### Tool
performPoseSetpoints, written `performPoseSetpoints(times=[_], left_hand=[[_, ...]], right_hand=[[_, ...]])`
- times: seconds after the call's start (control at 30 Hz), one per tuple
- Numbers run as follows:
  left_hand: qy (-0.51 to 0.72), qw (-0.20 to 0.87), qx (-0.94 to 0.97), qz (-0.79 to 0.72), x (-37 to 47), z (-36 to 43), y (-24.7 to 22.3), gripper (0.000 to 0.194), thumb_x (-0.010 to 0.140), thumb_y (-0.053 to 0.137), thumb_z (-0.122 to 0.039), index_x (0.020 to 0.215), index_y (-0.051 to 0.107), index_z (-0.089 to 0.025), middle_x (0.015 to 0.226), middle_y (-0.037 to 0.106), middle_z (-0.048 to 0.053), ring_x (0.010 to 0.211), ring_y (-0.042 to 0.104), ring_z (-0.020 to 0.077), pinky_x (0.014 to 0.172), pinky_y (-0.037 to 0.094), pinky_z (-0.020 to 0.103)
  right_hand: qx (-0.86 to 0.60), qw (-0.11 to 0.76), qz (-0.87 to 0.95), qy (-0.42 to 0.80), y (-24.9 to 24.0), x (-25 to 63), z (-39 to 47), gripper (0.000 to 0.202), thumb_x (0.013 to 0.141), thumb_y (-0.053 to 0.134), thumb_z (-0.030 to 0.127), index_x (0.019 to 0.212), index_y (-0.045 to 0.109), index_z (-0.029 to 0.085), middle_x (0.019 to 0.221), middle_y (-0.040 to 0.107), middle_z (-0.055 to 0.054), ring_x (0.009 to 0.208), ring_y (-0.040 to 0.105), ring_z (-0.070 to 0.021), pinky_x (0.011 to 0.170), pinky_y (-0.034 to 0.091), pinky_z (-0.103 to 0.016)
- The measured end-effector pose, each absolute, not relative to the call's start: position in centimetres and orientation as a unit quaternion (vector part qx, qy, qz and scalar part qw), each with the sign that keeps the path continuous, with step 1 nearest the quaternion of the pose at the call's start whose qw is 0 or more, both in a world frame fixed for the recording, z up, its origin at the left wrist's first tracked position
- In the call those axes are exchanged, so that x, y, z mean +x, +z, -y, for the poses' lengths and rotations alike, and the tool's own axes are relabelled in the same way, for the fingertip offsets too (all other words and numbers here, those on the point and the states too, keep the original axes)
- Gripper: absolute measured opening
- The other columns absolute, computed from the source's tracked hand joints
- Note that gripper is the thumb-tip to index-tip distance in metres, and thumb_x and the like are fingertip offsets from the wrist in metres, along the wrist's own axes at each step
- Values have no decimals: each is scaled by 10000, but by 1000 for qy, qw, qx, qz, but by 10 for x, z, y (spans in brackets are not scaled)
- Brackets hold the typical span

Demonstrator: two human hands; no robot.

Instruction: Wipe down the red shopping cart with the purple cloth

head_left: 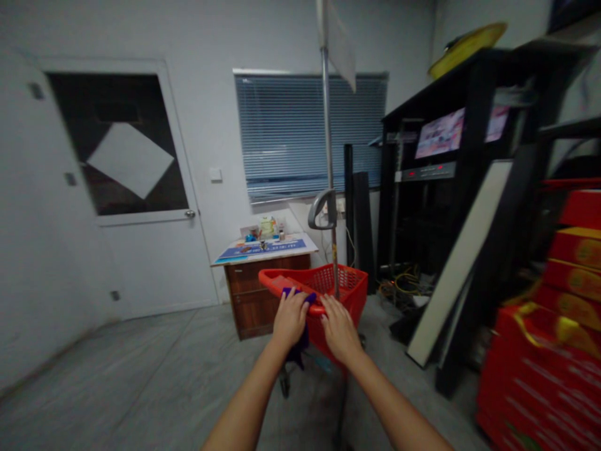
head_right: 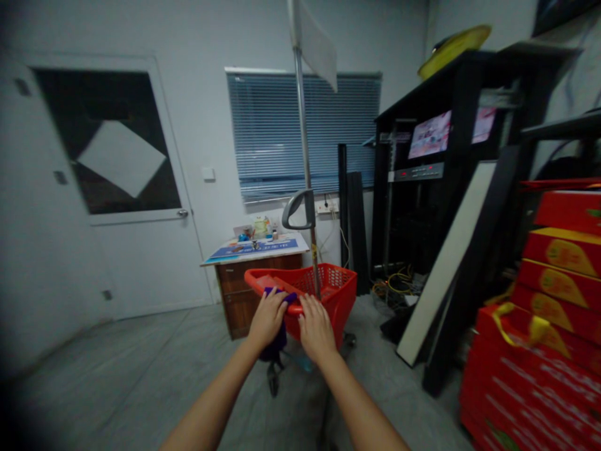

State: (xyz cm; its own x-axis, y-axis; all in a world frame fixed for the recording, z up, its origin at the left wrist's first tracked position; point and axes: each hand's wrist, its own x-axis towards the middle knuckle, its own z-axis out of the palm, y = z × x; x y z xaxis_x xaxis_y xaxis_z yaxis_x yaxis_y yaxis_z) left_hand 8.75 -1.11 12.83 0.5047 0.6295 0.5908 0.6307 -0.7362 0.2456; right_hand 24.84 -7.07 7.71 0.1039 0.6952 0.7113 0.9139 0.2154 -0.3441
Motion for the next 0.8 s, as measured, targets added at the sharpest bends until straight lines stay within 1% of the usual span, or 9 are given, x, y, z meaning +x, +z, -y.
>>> performPoseSetpoints(times=[0.1, 0.3, 0.4, 0.5, 0.67, 0.8], left_hand=[[-339, -10, -870, 359, 84, 6, 127, 330, 991, 375, -264, 1262, 562, -250, 1315, 608, 33, 1363, 396, 228, 1153, 242, 506], [-363, 21, -857, 365, 89, 17, 119, 343, 986, 369, -234, 1275, 553, -239, 1321, 600, 52, 1365, 391, 231, 1162, 209, 531], [-350, 28, -873, 338, 89, 21, 119, 350, 987, 383, -264, 1303, 535, -257, 1336, 592, 40, 1375, 377, 224, 1174, 180, 524], [-348, 31, -870, 350, 80, 13, 123, 356, 991, 374, -278, 1312, 530, -264, 1339, 594, 32, 1385, 363, 228, 1174, 172, 529], [-353, 19, -850, 391, 72, 4, 124, 358, 999, 335, -260, 1283, 549, -220, 1348, 588, 50, 1385, 365, 240, 1170, 180, 534], [-343, 12, -870, 354, 78, 15, 121, 352, 993, 361, -265, 1297, 534, -239, 1355, 581, 35, 1384, 367, 223, 1181, 152, 525]], right_hand=[[-620, 431, 646, -115, 73, 251, 68, 496, 957, 336, 271, 1438, 399, 172, 1452, 461, -90, 1343, 406, -211, 1117, 330, -431], [-607, 459, 640, -102, 64, 242, 62, 500, 956, 308, 243, 1444, 389, 168, 1471, 436, -88, 1356, 387, -200, 1120, 327, -423], [-607, 454, 644, -104, 66, 240, 63, 504, 952, 316, 239, 1448, 383, 172, 1469, 440, -84, 1358, 383, -197, 1126, 315, -422], [-612, 439, 650, -100, 69, 240, 65, 508, 949, 318, 233, 1449, 380, 174, 1473, 435, -75, 1361, 378, -192, 1137, 293, -418], [-615, 434, 650, -102, 70, 232, 62, 518, 940, 321, 218, 1452, 372, 156, 1484, 420, -75, 1361, 377, -186, 1136, 295, -399], [-618, 439, 644, -105, 66, 226, 57, 520, 936, 321, 217, 1448, 379, 148, 1476, 429, -85, 1366, 369, -194, 1128, 306, -398]])
